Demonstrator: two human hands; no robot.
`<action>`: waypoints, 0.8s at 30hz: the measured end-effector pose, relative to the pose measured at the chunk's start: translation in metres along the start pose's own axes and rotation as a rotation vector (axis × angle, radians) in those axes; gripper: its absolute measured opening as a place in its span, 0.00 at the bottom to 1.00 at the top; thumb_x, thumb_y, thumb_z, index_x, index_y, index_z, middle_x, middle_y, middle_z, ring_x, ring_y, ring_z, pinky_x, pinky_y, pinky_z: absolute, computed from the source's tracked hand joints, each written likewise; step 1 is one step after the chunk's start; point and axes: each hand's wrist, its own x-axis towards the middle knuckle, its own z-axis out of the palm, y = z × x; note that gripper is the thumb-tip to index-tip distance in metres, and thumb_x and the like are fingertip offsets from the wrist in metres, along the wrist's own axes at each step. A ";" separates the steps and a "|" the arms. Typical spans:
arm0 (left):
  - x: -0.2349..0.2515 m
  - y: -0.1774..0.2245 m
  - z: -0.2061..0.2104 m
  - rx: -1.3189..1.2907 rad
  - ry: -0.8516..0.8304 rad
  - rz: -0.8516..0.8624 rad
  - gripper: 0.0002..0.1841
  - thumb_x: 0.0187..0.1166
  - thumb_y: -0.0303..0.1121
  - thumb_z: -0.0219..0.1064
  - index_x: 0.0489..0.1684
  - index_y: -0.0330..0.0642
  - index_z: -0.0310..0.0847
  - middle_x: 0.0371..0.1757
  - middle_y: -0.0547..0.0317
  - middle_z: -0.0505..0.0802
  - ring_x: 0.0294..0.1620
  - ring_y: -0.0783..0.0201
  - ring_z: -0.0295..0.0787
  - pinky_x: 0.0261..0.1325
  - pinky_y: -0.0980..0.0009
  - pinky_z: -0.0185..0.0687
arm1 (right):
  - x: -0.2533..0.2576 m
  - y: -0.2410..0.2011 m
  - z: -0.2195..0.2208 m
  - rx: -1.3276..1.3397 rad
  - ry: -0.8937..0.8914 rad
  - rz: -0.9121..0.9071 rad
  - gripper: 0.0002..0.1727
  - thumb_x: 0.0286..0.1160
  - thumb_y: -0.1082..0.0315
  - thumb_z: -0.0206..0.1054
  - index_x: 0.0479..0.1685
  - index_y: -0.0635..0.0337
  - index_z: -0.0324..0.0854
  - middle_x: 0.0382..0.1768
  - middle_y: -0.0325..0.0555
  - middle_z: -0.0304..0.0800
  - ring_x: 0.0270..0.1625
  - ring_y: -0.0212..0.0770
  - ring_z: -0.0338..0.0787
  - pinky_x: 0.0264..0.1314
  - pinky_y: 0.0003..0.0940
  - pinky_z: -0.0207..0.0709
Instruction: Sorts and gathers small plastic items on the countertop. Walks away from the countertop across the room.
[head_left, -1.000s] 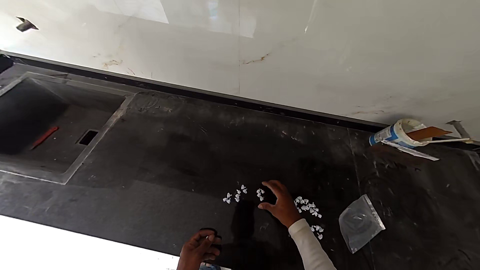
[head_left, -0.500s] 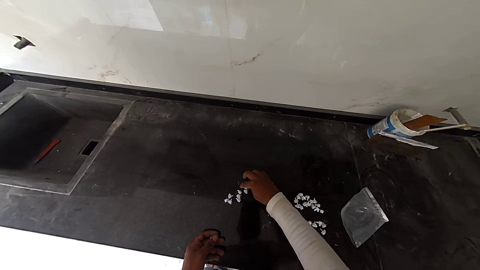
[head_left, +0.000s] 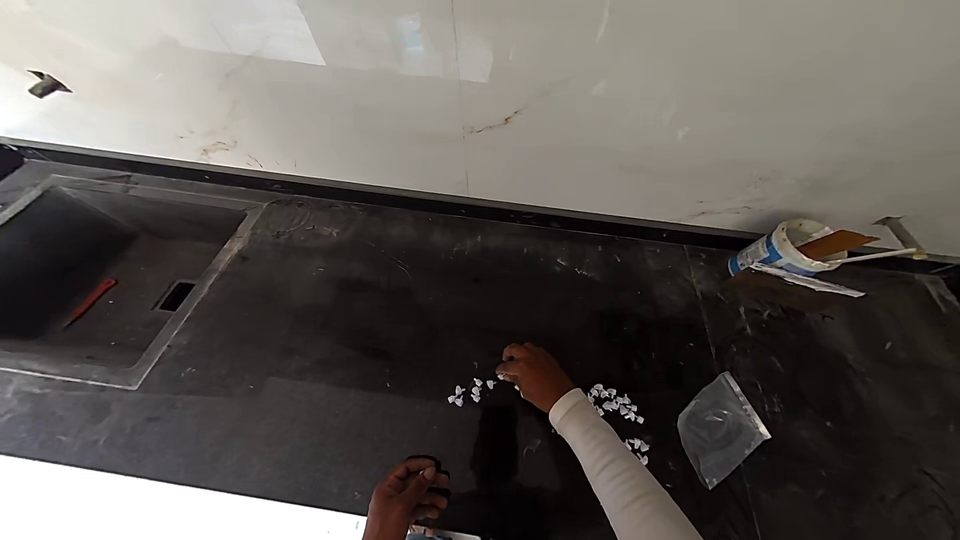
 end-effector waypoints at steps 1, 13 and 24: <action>0.000 0.000 0.000 -0.003 0.003 0.001 0.09 0.86 0.25 0.62 0.56 0.29 0.80 0.44 0.37 0.97 0.34 0.49 0.98 0.35 0.61 0.95 | -0.004 0.002 -0.002 0.018 0.002 0.010 0.13 0.82 0.69 0.65 0.54 0.49 0.94 0.60 0.46 0.89 0.65 0.48 0.85 0.74 0.45 0.76; 0.000 -0.004 -0.003 -0.019 -0.012 0.011 0.10 0.86 0.25 0.61 0.57 0.30 0.80 0.45 0.37 0.96 0.35 0.48 0.98 0.37 0.59 0.96 | -0.083 0.029 0.021 -0.034 0.178 0.042 0.16 0.86 0.67 0.61 0.63 0.51 0.90 0.70 0.50 0.87 0.77 0.51 0.82 0.80 0.46 0.76; -0.002 -0.004 0.000 -0.038 0.006 0.034 0.10 0.86 0.25 0.62 0.57 0.29 0.80 0.44 0.37 0.96 0.34 0.48 0.98 0.37 0.58 0.96 | -0.034 -0.043 0.039 0.207 0.301 0.179 0.31 0.74 0.42 0.71 0.72 0.50 0.85 0.74 0.47 0.84 0.81 0.48 0.77 0.86 0.46 0.68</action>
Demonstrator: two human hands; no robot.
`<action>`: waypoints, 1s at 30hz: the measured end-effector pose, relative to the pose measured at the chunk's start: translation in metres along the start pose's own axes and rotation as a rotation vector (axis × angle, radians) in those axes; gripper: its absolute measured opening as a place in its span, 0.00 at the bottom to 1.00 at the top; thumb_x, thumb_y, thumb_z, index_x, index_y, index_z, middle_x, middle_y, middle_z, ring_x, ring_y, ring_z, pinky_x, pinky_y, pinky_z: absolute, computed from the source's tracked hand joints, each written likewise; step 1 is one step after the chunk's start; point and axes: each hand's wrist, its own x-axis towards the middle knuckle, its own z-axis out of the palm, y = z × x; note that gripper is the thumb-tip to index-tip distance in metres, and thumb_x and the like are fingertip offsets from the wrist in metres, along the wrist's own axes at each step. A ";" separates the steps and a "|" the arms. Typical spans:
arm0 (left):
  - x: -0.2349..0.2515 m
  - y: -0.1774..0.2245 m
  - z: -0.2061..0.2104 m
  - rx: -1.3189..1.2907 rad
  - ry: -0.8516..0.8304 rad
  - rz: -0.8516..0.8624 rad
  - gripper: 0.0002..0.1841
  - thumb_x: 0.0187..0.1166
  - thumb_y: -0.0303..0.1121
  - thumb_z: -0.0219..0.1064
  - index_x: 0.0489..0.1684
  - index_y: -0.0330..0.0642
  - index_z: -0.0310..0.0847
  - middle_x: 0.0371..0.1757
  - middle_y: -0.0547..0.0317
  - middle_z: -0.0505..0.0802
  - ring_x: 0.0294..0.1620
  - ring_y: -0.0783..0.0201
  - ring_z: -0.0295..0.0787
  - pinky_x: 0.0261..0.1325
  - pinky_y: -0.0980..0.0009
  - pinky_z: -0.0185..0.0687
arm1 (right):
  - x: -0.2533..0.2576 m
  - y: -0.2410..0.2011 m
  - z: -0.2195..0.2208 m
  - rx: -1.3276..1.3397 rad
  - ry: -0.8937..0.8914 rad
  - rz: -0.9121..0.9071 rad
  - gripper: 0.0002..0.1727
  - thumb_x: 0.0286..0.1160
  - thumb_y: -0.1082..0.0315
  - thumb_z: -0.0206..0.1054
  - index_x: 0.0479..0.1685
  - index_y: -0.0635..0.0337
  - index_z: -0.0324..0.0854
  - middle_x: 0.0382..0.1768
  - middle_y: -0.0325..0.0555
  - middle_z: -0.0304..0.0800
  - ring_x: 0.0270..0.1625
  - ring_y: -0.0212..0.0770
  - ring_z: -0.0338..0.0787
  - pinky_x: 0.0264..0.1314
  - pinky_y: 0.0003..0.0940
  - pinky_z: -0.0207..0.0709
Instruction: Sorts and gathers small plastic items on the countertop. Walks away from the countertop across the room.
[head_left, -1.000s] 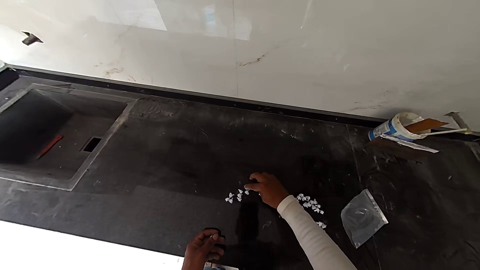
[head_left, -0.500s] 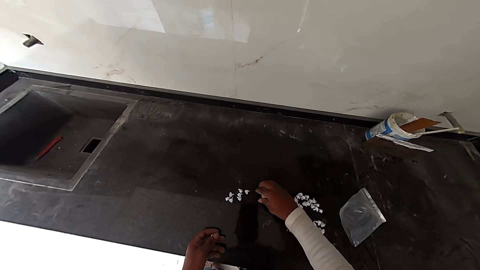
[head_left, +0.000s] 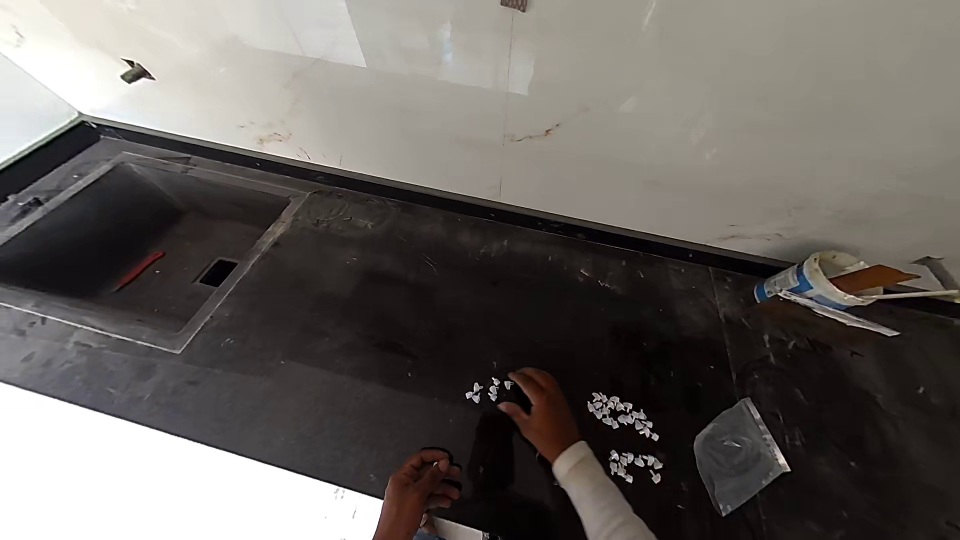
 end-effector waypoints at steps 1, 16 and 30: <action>0.000 -0.001 0.000 -0.006 0.003 0.000 0.10 0.86 0.25 0.62 0.57 0.29 0.80 0.44 0.37 0.96 0.35 0.48 0.98 0.37 0.58 0.96 | 0.007 -0.011 0.012 0.008 0.003 0.027 0.36 0.69 0.37 0.73 0.73 0.50 0.85 0.75 0.48 0.82 0.82 0.50 0.76 0.86 0.49 0.67; -0.002 -0.005 0.000 -0.069 0.019 0.023 0.10 0.85 0.24 0.62 0.57 0.28 0.80 0.45 0.37 0.96 0.35 0.48 0.98 0.38 0.59 0.96 | 0.010 -0.005 0.032 0.097 0.035 0.030 0.43 0.57 0.46 0.83 0.78 0.51 0.79 0.69 0.42 0.87 0.76 0.50 0.80 0.83 0.55 0.66; 0.000 -0.002 -0.002 -0.016 0.002 0.012 0.10 0.86 0.24 0.62 0.58 0.29 0.79 0.45 0.37 0.96 0.35 0.48 0.98 0.37 0.59 0.96 | 0.004 -0.012 0.021 0.194 0.002 0.255 0.33 0.57 0.67 0.83 0.71 0.50 0.86 0.74 0.54 0.78 0.76 0.51 0.77 0.78 0.42 0.75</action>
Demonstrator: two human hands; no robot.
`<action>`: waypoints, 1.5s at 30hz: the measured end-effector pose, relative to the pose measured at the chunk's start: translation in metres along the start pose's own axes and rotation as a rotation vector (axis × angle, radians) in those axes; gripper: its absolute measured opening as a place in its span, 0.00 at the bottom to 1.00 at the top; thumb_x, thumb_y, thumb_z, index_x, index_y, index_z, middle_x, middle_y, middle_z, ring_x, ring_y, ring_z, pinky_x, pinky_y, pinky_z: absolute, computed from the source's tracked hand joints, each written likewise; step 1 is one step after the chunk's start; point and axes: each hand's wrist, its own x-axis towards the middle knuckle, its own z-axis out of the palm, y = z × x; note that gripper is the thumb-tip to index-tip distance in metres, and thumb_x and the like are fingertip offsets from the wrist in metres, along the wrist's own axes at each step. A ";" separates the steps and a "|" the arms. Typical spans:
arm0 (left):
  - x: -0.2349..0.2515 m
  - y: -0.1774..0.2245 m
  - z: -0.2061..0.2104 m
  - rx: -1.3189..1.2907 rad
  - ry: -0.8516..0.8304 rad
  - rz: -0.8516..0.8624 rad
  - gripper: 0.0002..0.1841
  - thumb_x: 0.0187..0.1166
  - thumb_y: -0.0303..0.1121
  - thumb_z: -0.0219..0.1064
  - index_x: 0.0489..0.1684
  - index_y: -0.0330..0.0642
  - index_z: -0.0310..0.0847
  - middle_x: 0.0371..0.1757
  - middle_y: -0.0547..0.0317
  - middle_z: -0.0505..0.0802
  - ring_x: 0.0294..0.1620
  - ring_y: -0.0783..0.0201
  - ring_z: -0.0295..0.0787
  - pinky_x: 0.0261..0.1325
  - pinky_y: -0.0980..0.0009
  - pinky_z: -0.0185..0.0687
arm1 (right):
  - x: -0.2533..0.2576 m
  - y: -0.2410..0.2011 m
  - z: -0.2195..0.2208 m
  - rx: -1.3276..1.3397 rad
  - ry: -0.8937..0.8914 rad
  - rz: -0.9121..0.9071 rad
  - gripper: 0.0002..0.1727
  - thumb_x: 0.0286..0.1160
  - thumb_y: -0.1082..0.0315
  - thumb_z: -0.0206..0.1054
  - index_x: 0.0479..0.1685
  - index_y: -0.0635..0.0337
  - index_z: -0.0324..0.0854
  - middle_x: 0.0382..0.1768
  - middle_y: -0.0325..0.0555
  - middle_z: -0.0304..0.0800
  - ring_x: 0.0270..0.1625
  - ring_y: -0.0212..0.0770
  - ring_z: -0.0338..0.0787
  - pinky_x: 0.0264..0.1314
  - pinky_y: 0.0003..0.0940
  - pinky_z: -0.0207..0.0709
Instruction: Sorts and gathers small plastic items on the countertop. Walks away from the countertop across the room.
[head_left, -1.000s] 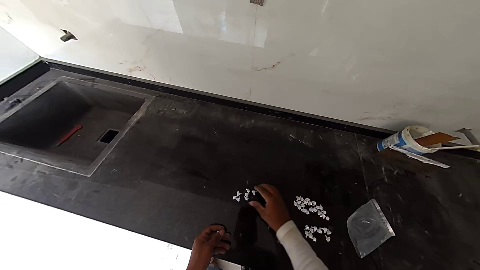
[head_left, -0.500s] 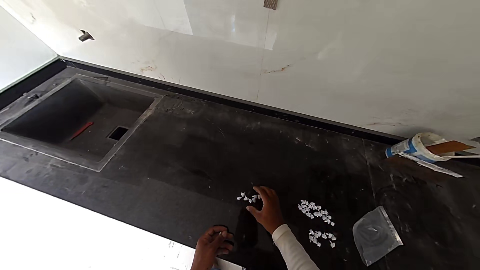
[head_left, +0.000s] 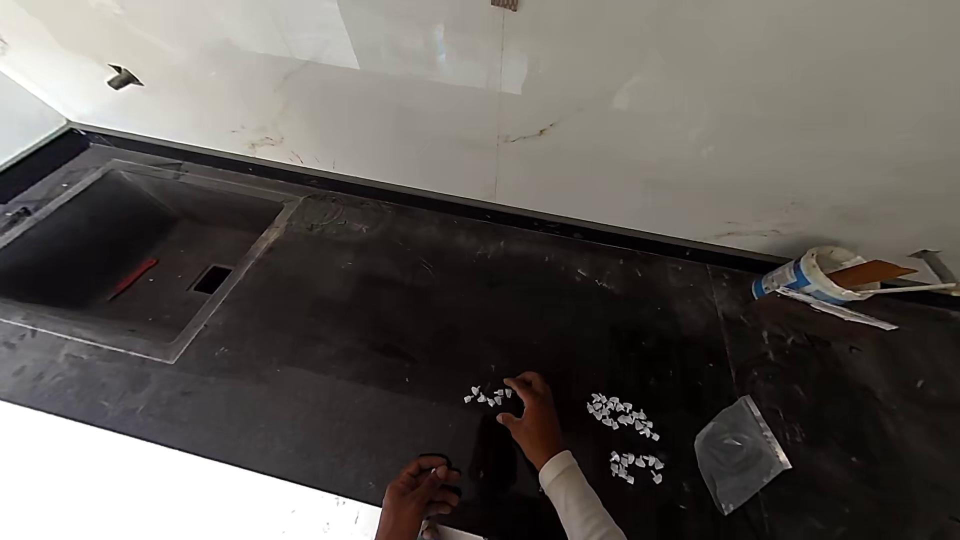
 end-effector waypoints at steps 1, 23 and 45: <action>0.000 0.000 0.000 -0.002 -0.001 -0.003 0.10 0.86 0.24 0.62 0.57 0.29 0.79 0.45 0.37 0.96 0.35 0.48 0.98 0.36 0.60 0.96 | 0.001 -0.005 0.003 0.009 -0.013 0.012 0.31 0.60 0.70 0.81 0.71 0.52 0.86 0.73 0.54 0.78 0.73 0.50 0.80 0.74 0.39 0.78; 0.004 0.002 -0.004 -0.016 -0.045 -0.036 0.10 0.85 0.25 0.62 0.58 0.30 0.79 0.47 0.36 0.96 0.37 0.47 0.98 0.38 0.58 0.96 | -0.045 0.022 -0.021 0.003 0.017 0.092 0.31 0.72 0.54 0.76 0.75 0.54 0.81 0.74 0.54 0.80 0.69 0.49 0.86 0.71 0.42 0.83; 0.002 0.000 -0.003 -0.009 -0.026 -0.037 0.09 0.85 0.24 0.61 0.56 0.28 0.80 0.45 0.36 0.96 0.35 0.47 0.98 0.39 0.58 0.96 | -0.047 0.056 -0.060 0.071 0.324 -0.022 0.16 0.76 0.62 0.70 0.60 0.55 0.90 0.61 0.50 0.89 0.53 0.42 0.91 0.55 0.39 0.88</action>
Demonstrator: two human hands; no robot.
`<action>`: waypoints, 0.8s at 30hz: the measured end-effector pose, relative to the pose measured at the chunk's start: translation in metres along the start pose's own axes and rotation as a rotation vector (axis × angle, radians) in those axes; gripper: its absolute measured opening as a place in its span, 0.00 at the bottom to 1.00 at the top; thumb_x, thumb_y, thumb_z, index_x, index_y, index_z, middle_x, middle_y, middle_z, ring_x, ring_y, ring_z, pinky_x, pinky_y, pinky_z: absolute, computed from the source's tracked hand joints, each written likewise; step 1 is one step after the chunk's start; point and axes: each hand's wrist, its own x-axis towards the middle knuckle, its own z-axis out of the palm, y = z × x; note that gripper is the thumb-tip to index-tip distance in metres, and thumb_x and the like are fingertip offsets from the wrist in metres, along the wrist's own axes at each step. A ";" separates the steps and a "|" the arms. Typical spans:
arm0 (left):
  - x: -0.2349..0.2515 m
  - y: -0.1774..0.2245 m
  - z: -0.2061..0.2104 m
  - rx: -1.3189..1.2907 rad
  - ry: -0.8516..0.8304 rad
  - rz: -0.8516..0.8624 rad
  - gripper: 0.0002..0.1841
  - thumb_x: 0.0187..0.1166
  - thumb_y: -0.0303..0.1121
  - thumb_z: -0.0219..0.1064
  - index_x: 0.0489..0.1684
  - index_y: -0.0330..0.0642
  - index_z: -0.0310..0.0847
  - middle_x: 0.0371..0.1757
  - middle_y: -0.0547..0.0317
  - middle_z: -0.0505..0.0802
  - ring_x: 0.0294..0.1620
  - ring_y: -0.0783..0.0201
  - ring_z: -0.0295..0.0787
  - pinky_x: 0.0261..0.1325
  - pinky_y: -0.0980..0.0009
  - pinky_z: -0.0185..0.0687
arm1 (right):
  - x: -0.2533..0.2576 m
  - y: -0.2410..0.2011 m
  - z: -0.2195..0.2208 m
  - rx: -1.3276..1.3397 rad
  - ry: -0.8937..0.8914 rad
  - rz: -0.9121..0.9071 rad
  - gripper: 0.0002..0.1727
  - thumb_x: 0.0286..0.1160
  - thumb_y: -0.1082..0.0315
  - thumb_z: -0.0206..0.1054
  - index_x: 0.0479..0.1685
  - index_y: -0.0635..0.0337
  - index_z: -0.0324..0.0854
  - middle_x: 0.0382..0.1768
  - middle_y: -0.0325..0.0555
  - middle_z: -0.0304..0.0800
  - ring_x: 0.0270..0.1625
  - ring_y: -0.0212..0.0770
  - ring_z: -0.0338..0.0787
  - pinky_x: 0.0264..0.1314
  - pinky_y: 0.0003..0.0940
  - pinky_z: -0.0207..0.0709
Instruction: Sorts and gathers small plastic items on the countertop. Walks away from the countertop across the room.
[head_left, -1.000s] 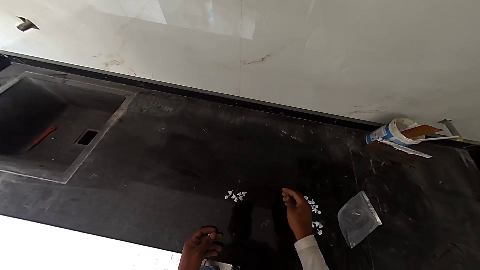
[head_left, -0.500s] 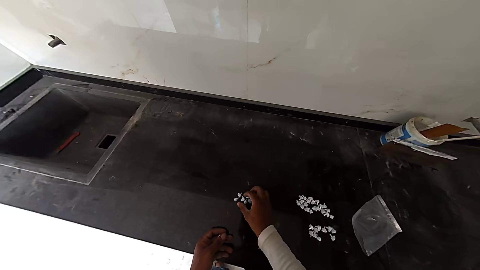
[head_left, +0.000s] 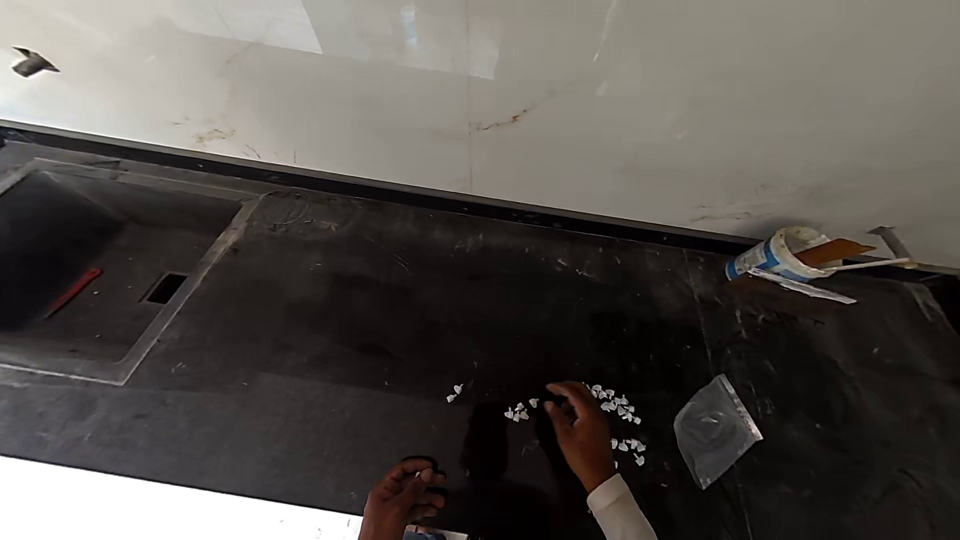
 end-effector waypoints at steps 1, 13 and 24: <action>0.000 0.002 0.002 0.021 0.010 -0.003 0.09 0.85 0.24 0.62 0.55 0.28 0.81 0.42 0.37 0.96 0.33 0.49 0.98 0.36 0.59 0.96 | -0.001 0.000 -0.008 0.033 0.071 0.051 0.14 0.78 0.67 0.68 0.59 0.57 0.90 0.59 0.49 0.90 0.52 0.42 0.92 0.54 0.39 0.88; 0.003 0.011 0.011 0.144 0.044 -0.026 0.06 0.84 0.25 0.66 0.49 0.30 0.82 0.36 0.41 0.97 0.30 0.52 0.98 0.35 0.59 0.96 | 0.004 -0.022 0.050 -0.268 -0.337 -0.217 0.23 0.73 0.54 0.74 0.68 0.42 0.88 0.74 0.41 0.84 0.81 0.48 0.75 0.86 0.52 0.63; 0.002 0.008 0.012 0.100 0.072 -0.027 0.06 0.80 0.20 0.67 0.51 0.30 0.81 0.37 0.41 0.97 0.32 0.51 0.98 0.35 0.59 0.96 | 0.004 0.013 0.009 -0.166 -0.266 -0.269 0.15 0.77 0.55 0.71 0.55 0.49 0.94 0.66 0.43 0.89 0.76 0.45 0.82 0.81 0.42 0.74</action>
